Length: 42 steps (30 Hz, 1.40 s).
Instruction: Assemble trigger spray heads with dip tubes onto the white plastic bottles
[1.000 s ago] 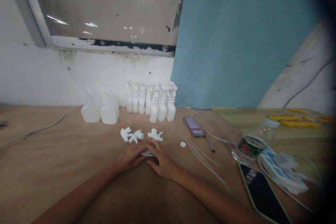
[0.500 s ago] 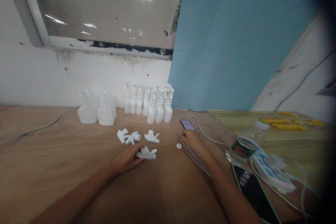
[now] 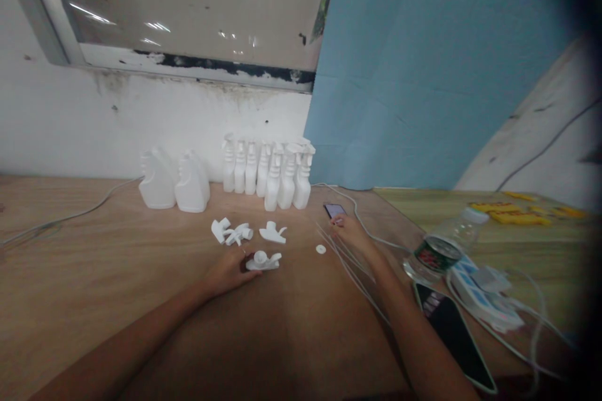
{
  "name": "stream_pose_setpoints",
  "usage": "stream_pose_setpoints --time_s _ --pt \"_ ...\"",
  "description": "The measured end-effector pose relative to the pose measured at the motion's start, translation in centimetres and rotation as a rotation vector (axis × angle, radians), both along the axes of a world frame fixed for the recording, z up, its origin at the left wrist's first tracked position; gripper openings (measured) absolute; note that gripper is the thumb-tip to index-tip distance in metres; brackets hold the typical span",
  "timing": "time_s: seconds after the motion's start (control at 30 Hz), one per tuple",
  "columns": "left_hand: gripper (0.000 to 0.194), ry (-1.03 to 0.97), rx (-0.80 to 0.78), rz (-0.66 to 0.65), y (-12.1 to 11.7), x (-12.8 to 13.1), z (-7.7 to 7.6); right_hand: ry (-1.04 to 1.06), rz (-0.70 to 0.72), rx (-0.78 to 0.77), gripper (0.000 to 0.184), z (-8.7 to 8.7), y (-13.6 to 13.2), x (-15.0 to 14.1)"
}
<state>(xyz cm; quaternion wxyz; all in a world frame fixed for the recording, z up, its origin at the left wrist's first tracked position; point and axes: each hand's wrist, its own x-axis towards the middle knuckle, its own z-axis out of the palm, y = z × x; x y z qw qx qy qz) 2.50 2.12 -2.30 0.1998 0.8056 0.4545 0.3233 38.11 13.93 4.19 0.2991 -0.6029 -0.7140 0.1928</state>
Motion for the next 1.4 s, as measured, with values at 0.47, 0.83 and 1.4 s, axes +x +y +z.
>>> stream_pose_setpoints --time_s 0.47,0.83,1.4 --pt "0.032 0.098 0.005 -0.023 -0.6 0.6 0.9 0.744 0.286 0.036 0.029 2.7 -3.5 -7.4" --pt "0.037 0.105 0.02 -0.042 -0.8 0.8 0.9 0.392 0.568 -0.01 0.013 -0.2 -8.0 -14.6" --pt "0.033 0.092 0.019 -0.038 -0.7 0.9 0.6 0.136 0.652 0.167 0.017 -2.0 -8.2 -15.4"
